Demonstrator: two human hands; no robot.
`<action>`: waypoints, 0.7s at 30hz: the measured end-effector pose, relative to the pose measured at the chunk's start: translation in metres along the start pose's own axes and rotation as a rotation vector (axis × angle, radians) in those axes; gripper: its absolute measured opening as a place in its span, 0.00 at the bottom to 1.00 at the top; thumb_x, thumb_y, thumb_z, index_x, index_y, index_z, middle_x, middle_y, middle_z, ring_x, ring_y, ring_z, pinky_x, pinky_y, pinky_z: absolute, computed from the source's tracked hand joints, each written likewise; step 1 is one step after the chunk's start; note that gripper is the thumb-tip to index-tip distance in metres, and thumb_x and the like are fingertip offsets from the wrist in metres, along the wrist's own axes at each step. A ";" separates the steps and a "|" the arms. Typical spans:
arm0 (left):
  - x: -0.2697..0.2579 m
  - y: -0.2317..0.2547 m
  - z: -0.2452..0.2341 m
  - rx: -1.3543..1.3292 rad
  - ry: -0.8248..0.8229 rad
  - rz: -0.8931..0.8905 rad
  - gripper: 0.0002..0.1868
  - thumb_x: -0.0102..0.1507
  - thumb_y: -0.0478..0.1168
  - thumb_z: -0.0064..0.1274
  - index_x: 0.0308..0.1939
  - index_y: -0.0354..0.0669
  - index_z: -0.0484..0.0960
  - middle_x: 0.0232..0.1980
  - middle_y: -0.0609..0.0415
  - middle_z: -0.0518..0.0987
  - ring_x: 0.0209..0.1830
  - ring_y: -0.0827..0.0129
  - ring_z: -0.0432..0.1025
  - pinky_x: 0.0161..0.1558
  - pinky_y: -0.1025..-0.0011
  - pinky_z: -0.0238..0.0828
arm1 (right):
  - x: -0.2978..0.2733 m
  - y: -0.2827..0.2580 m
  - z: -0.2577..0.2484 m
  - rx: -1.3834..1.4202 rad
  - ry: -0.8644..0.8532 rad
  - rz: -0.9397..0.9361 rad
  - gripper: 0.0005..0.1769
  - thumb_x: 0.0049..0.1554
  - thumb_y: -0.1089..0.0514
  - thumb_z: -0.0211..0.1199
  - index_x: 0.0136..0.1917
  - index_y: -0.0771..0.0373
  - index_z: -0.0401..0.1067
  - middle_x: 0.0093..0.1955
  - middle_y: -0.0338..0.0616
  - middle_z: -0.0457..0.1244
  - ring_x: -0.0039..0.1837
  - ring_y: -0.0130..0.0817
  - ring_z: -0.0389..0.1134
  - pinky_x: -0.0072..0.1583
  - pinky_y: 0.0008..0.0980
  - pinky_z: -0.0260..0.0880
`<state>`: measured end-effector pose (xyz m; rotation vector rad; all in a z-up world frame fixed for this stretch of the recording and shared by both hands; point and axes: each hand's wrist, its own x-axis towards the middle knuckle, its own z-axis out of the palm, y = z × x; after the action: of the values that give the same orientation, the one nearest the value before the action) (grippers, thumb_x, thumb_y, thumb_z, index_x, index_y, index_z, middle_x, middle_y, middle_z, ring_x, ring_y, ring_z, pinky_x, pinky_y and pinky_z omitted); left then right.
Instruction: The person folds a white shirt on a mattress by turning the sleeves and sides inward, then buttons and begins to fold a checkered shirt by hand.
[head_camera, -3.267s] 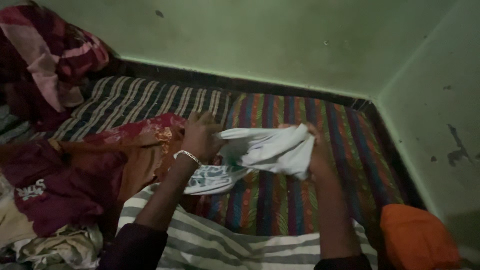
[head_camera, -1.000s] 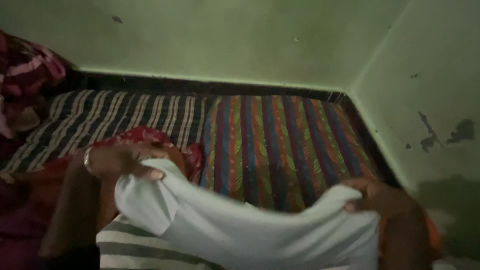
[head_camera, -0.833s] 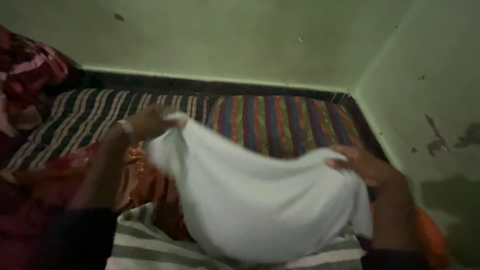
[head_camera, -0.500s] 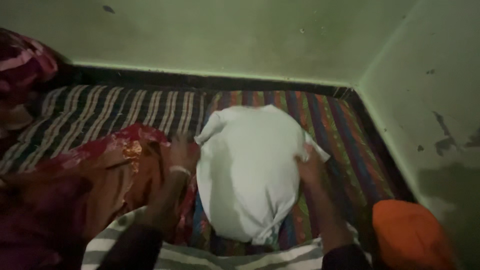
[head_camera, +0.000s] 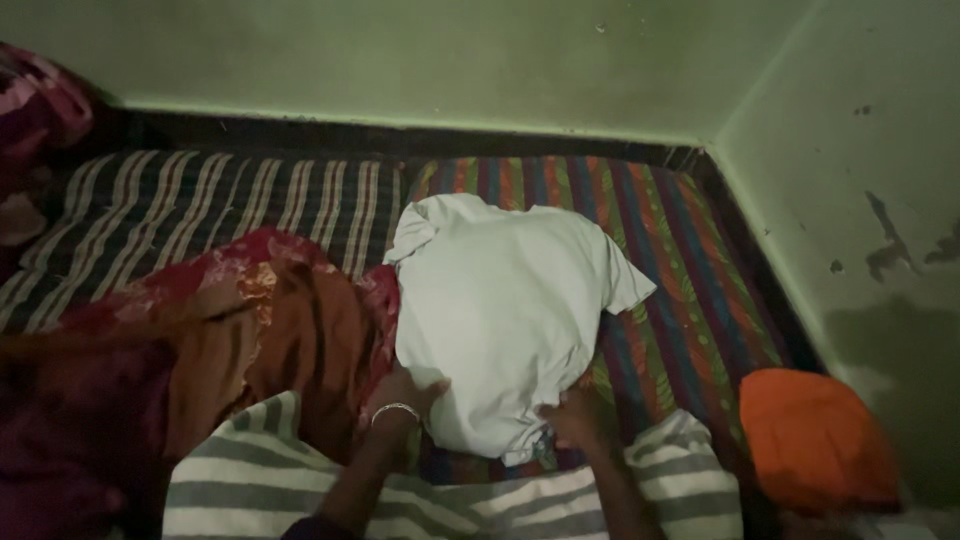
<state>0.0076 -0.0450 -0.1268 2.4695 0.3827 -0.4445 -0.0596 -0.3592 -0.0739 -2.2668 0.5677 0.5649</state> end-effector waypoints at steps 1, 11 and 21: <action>0.004 -0.006 0.007 0.062 0.000 0.032 0.42 0.57 0.67 0.62 0.65 0.43 0.72 0.61 0.37 0.77 0.61 0.43 0.73 0.60 0.52 0.70 | 0.006 0.008 0.004 0.019 0.010 -0.047 0.23 0.54 0.46 0.69 0.48 0.70 0.79 0.36 0.53 0.73 0.35 0.39 0.76 0.41 0.36 0.77; 0.053 -0.040 0.024 -1.514 -0.554 -0.167 0.29 0.60 0.57 0.50 0.59 0.44 0.79 0.57 0.46 0.82 0.55 0.53 0.76 0.57 0.52 0.70 | 0.036 0.068 0.013 1.282 -0.240 0.052 0.27 0.60 0.47 0.57 0.69 0.61 0.70 0.62 0.46 0.70 0.61 0.40 0.72 0.62 0.46 0.73; 0.033 -0.076 0.003 -0.124 -0.557 -0.015 0.50 0.57 0.58 0.72 0.71 0.30 0.67 0.71 0.42 0.69 0.69 0.58 0.66 0.68 0.62 0.65 | 0.023 0.077 0.011 0.470 -0.028 -0.123 0.34 0.47 0.59 0.73 0.67 0.66 0.71 0.53 0.53 0.72 0.44 0.41 0.70 0.43 0.39 0.71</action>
<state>0.0092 0.0180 -0.1809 2.1098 0.1879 -1.0440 -0.0851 -0.4062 -0.1352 -1.8309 0.4842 0.3560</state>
